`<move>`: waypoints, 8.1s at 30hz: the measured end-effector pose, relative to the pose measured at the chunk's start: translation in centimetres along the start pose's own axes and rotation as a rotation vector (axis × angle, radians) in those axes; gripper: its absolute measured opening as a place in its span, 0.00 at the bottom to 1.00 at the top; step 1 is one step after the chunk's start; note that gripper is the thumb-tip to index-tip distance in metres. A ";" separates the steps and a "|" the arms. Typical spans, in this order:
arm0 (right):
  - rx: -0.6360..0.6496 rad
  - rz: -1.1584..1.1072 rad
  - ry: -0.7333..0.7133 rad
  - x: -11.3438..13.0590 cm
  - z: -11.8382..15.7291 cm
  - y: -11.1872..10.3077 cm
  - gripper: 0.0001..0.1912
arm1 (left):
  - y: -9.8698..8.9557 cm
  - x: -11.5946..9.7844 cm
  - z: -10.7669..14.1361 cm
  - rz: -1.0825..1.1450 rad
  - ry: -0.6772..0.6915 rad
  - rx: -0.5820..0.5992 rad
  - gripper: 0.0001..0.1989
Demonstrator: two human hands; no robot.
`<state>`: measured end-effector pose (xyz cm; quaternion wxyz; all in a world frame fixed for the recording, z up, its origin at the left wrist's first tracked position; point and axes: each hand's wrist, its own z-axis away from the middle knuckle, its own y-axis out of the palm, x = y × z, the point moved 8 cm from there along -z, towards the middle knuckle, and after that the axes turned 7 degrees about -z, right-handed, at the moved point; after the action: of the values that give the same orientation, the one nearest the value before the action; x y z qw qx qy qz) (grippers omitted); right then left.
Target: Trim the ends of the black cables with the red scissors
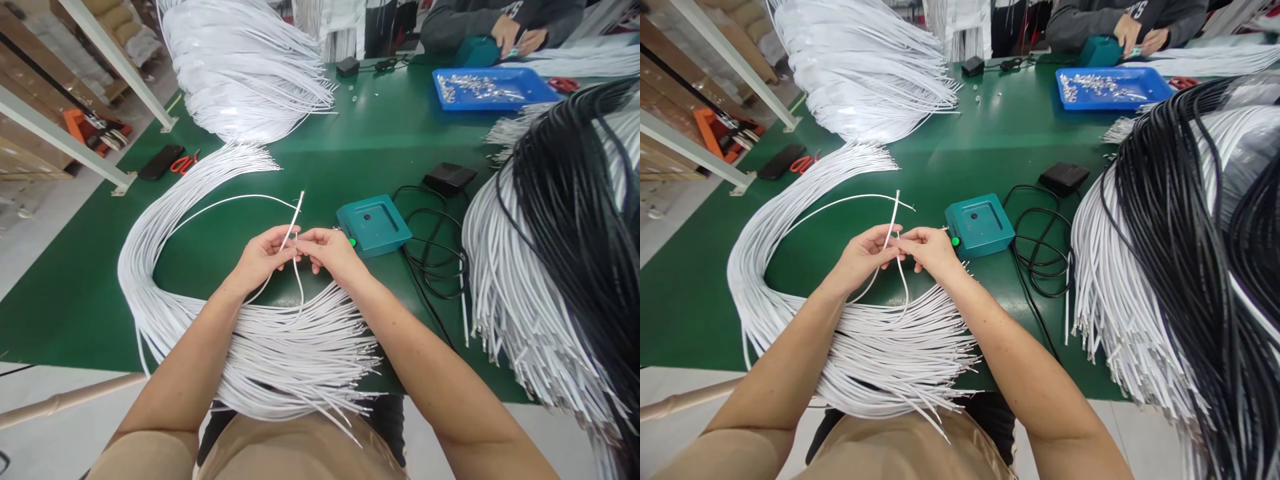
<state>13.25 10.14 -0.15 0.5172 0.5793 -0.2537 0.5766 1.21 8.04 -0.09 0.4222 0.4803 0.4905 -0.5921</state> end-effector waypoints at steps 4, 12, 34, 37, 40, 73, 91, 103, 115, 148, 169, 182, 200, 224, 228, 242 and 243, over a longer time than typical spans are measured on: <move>-0.100 0.131 -0.027 0.2 0.0 -0.8 0.08 | 0.1 -0.1 0.0 -0.025 0.008 -0.002 0.22; -0.130 0.014 0.025 0.2 0.2 -1.0 0.04 | -0.3 -0.1 0.1 -0.032 0.002 -0.031 0.22; -0.123 0.778 -0.539 3.8 1.5 0.7 0.13 | 0.1 0.7 0.0 0.284 -0.104 0.055 0.22; -0.046 0.565 -0.353 2.2 0.6 0.4 0.11 | 0.1 0.6 -0.1 0.283 -0.092 0.053 0.22; 0.004 0.455 -0.286 1.1 0.0 0.3 0.06 | 0.2 0.5 -0.2 0.276 -0.079 0.061 0.22; -0.011 1.668 -0.636 3.5 -0.1 0.8 0.10 | -1.0 2.5 -0.7 -0.018 -0.168 -0.093 0.24; -0.187 1.627 -0.689 5.0 0.9 -0.5 0.09 | -0.6 2.8 -0.7 -0.082 -0.244 -0.124 0.26; -0.406 1.524 -0.667 6.0 1.7 -2.8 0.19 | -2.0 2.5 -0.5 0.006 -0.170 -0.103 0.30; 0.605 1.437 -0.794 -0.4 7.4 9.4 0.09 | -1.5 1.7 -0.2 0.100 -0.182 -0.095 0.18; -0.216 0.103 -0.282 3.2 1.4 -1.0 0.15 | 0.7 0.1 0.2 0.222 -0.057 0.003 0.25; 0.020 -0.313 -0.080 1.1 0.6 0.6 0.10 | 0.5 -0.5 0.2 -0.004 0.036 -0.086 0.10; 0.072 -0.328 0.049 0.3 0.4 0.7 0.18 | 2.6 -1.3 0.5 -0.114 0.094 0.109 0.11; 0.061 -0.355 0.051 0.0 0.4 0.4 0.18 | 1.5 -0.6 0.3 -0.036 0.003 0.022 0.11; -0.074 1.419 -0.781 3.5 2.2 2.5 0.17 | 1.4 0.8 0.3 0.271 -0.140 0.048 0.24; -0.112 1.550 -0.747 4.0 1.3 1.8 0.13 | 0.0 1.5 0.0 0.056 -0.165 -0.063 0.23; 0.004 1.638 -0.616 3.8 -0.1 0.7 0.10 | -0.2 2.3 -0.4 -0.096 -0.161 -0.109 0.21; -0.002 1.636 -0.615 3.8 -0.2 0.7 0.10 | -0.2 2.5 -0.5 -0.099 -0.162 -0.111 0.21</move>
<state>13.36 11.20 3.56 -0.1498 0.3446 -0.7188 0.5849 0.65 8.46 -2.58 0.4566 0.3821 0.5097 -0.6211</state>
